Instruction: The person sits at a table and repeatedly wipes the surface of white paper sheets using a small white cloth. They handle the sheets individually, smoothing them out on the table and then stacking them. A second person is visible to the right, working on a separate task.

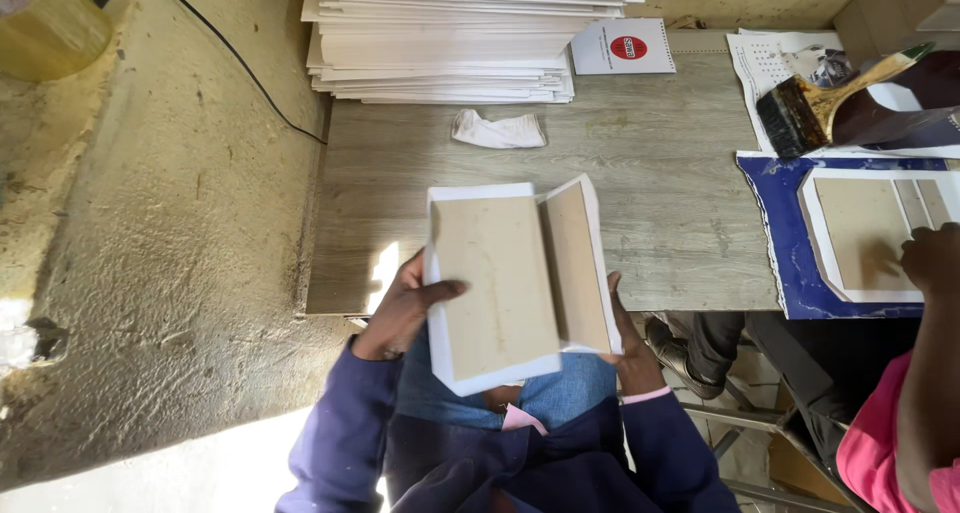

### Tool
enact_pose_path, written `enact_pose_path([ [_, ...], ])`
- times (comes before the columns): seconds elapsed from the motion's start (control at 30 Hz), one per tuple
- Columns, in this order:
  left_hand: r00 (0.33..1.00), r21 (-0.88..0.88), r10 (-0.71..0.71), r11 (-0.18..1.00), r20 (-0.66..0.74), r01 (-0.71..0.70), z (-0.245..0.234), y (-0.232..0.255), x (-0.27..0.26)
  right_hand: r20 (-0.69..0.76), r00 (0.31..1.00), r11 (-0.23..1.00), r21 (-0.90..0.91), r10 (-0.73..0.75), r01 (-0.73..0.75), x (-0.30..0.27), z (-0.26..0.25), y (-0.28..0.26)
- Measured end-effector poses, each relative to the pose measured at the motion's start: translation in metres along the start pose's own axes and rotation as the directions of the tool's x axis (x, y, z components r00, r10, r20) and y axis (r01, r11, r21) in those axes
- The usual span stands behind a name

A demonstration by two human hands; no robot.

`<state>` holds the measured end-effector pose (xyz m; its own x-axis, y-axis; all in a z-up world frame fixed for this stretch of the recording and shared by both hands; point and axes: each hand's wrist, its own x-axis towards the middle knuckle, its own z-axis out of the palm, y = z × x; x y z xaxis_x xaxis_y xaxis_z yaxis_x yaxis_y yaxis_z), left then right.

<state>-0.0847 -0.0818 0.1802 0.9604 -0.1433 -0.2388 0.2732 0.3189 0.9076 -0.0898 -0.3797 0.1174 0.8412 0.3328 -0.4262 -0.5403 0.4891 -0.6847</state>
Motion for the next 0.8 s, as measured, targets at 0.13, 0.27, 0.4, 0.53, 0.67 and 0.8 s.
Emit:
enact_pose_path([
  [0.13, 0.999, 0.059, -0.030, 0.998, -0.036, 0.032, -0.048, -0.002, 0.001, 0.037, 0.999, 0.998, 0.053, 0.012, -0.014, 0.028, -0.054, -0.013],
  [0.27, 0.994, 0.171, -0.075, 0.981, -0.078, 0.088, -0.109, 0.003, -0.006, 0.134, 0.991, 1.000, 0.029, 0.006, -0.010, 0.078, -0.126, -0.042],
  [0.4, 0.959, 0.179, 0.019, 0.981, 0.282, -0.072, -0.199, -0.018, 0.016, 0.144, 0.988, 0.976, -0.217, 0.050, -0.018, 0.124, -0.145, -0.086],
  [0.53, 0.971, 0.335, -0.124, 0.923, -0.204, 0.188, -0.212, -0.034, 0.087, -0.041, 0.998, 0.882, -0.470, -0.055, 0.030, 0.154, -0.126, -0.103],
  [0.67, 0.968, 0.550, -0.072, 0.812, -0.240, 0.197, -0.241, -0.056, 0.146, -0.130, 0.990, 0.716, -0.696, -0.062, -0.047, 0.163, -0.096, -0.113],
  [0.8, 0.985, 0.790, -0.033, 0.593, -0.170, 0.156, -0.197, -0.008, 0.143, -0.102, 0.988, 0.659, -0.752, -0.117, 0.001, 0.169, -0.094, -0.116],
])
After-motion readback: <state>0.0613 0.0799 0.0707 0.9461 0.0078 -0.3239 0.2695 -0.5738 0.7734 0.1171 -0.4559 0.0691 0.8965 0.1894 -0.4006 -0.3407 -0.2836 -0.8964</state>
